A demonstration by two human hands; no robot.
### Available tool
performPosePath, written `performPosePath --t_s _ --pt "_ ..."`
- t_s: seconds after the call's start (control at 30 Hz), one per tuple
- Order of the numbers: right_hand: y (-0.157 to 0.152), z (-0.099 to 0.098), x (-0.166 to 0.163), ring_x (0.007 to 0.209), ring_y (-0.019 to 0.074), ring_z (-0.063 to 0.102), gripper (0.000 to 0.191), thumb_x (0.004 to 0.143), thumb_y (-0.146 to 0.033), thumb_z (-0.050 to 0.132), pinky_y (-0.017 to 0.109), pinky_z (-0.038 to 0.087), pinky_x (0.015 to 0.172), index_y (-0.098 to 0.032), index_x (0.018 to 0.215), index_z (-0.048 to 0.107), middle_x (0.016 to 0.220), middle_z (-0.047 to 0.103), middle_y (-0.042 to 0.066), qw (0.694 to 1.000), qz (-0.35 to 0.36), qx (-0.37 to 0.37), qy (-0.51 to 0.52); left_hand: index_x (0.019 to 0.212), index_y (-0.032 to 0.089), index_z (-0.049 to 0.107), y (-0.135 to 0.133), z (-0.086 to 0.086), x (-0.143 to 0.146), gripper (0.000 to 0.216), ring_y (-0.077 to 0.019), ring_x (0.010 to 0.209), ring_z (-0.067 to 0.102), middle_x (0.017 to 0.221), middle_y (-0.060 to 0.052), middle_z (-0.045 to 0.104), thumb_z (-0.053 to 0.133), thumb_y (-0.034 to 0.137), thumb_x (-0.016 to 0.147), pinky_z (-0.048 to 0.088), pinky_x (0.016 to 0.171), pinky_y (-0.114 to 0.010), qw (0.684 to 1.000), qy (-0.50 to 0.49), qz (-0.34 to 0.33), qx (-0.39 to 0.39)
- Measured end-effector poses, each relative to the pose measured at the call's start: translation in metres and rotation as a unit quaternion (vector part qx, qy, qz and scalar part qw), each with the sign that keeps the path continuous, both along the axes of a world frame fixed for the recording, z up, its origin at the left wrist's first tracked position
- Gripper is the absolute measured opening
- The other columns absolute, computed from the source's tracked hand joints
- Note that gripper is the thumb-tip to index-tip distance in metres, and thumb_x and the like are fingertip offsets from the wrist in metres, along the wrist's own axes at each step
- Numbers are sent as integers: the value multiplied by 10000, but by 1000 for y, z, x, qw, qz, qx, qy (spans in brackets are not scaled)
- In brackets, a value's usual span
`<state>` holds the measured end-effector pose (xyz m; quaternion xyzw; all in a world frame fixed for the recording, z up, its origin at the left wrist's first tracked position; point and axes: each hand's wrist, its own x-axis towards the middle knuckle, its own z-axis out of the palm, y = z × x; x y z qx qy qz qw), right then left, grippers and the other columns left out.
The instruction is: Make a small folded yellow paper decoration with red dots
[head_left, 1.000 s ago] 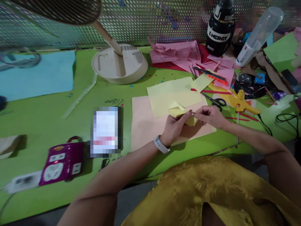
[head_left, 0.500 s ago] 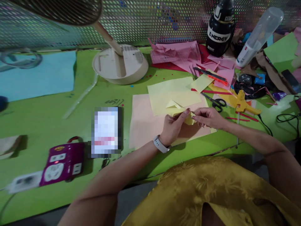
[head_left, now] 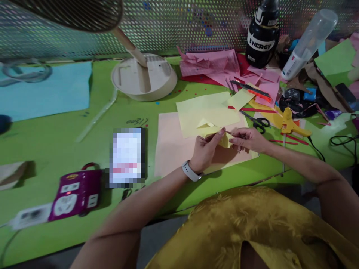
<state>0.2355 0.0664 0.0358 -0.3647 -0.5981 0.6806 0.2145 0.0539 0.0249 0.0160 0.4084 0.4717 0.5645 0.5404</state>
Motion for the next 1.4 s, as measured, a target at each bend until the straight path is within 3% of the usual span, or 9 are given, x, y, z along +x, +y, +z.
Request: performPosePath --t_s 0.13,0.3,0.67,0.83,1.0,1.2,1.4 --pt "0 0 0 508 73 629 378 768 -504 736 140 462 348 -132 796 672 701 694 15 999 35 -21 -27 791 243 769 0 -3 1 181 -120 670 635 771 -1 739 763 424 795 517 642 -257 1000 -29 2 1" --pt "0 -1 -1 549 99 668 376 780 -498 725 157 509 389 -127 754 670 663 707 30 999 43 -23 -22 840 247 763 0 -7 3 205 -135 704 659 812 -7 738 759 445 791 547 712 -293 997 -75 -15 -13" --pt "1 0 1 565 91 671 353 785 -467 730 153 526 430 -120 770 667 652 697 24 997 61 -38 -32 863 253 766 1 -12 2 149 -131 748 656 860 -5 746 764 389 803 529 695 -265 998 -67 3 -17" --pt "2 0 2 555 89 654 354 767 -472 746 164 512 418 -131 788 653 672 691 11 997 59 -36 -18 859 235 760 0 -8 2 254 -177 803 662 914 -38 751 776 471 765 551 732 -318 999 -37 11 -24" --pt "2 2 2 531 60 613 334 816 -483 696 164 504 469 -154 804 644 658 677 -12 999 26 13 24 739 238 744 -1 1 3 229 -167 681 622 754 -21 723 763 463 781 541 672 -327 1000 -12 -11 -20" --pt "3 3 2 524 63 588 340 830 -486 684 169 466 460 -164 752 611 598 630 -35 998 32 49 30 662 229 711 0 8 7 235 -134 604 587 671 8 682 807 431 733 514 631 -298 995 -85 -24 -46" --pt "4 -3 4 453 46 453 341 868 -478 646 180 373 440 -176 734 558 531 508 -79 996 36 72 24 692 214 715 3 3 4 227 -112 594 557 663 17 659 768 413 789 474 592 -266 997 -35 -48 -41"
